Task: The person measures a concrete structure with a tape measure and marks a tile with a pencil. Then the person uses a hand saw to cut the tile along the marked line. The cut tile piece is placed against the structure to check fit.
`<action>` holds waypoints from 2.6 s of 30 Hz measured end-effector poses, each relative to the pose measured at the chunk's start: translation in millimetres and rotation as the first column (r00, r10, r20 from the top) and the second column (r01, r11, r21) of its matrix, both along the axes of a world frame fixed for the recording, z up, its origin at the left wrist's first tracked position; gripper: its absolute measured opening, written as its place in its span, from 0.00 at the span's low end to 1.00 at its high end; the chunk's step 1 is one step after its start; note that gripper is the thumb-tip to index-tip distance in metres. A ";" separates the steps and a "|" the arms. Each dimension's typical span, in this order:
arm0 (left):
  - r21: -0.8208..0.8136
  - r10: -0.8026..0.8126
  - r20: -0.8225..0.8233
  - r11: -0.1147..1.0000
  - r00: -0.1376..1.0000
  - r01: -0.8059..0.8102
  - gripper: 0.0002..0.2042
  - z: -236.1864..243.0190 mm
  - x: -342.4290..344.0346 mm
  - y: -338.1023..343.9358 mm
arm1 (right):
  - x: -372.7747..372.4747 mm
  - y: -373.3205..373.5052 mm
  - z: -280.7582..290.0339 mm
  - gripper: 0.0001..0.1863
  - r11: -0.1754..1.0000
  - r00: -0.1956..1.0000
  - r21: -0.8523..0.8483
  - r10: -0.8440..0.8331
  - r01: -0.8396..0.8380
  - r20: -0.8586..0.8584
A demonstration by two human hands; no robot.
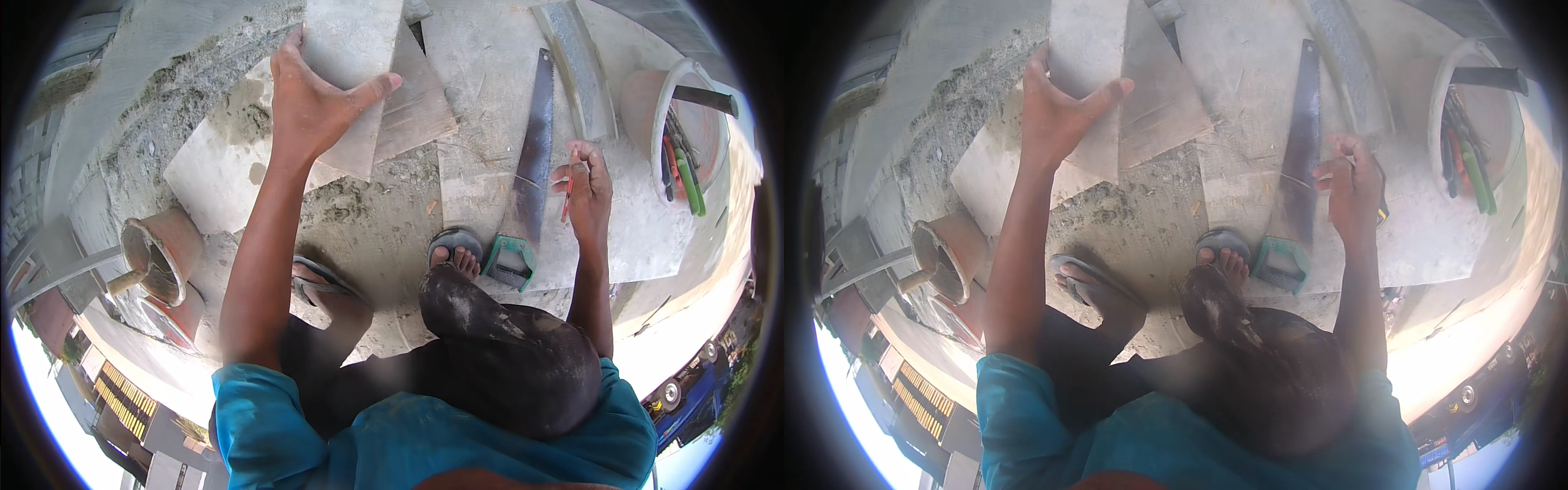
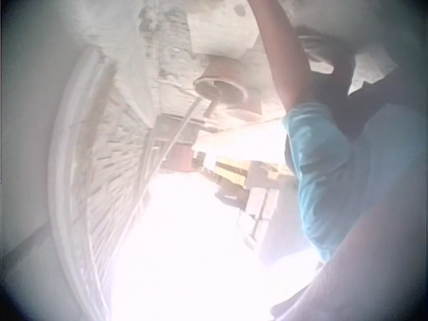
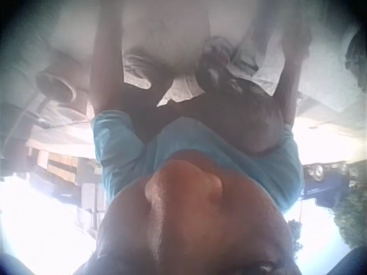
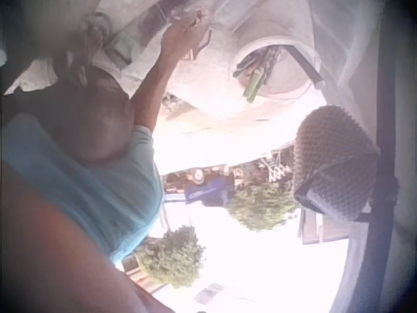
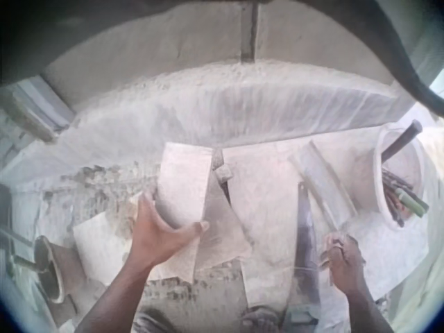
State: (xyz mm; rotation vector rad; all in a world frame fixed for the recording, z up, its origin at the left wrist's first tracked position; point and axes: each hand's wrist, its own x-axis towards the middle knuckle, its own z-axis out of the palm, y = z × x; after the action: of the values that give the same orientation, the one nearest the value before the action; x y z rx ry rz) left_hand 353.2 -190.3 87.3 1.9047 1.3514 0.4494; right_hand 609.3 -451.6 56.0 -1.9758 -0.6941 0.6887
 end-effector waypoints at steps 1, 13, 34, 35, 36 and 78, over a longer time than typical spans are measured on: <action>-0.261 0.124 0.188 0.963 0.974 -0.072 0.61 3.7 2.1 -7.1 | -7.3 15.9 14.3 0.12 1.000 0.985 -0.005 -0.017 0.016 -0.174; -0.645 0.636 0.540 0.734 0.552 -0.214 0.28 -15.6 32.3 -67.9 | -71.7 45.1 21.6 0.22 0.991 0.828 0.056 0.129 -0.117 -0.546; -0.766 0.319 0.398 0.632 0.860 0.120 0.22 -60.5 -15.5 -98.6 | -75.5 -38.7 -8.1 0.15 0.900 0.932 -0.339 0.334 -0.273 0.137; -0.778 0.311 0.410 0.609 0.857 0.151 0.23 -61.0 -12.3 -107.2 | -68.2 -47.4 -7.7 0.15 0.944 0.908 -0.267 0.274 -0.192 0.318; -0.800 0.340 0.389 0.585 0.856 0.131 0.23 -62.6 -11.3 -113.6 | -56.1 -48.8 -3.5 0.16 0.972 0.873 -0.225 0.160 -0.059 0.461; -0.266 -0.145 0.312 0.935 0.939 0.233 0.16 -33.3 -0.9 -84.3 | -28.8 -40.2 -53.2 0.28 0.923 0.841 -0.329 0.014 0.197 0.541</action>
State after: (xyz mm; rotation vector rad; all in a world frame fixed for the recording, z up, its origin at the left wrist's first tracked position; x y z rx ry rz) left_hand 352.3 -274.5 53.9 1.6270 0.9704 0.3822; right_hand 580.5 -491.8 2.8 -2.5842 -0.8289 0.1979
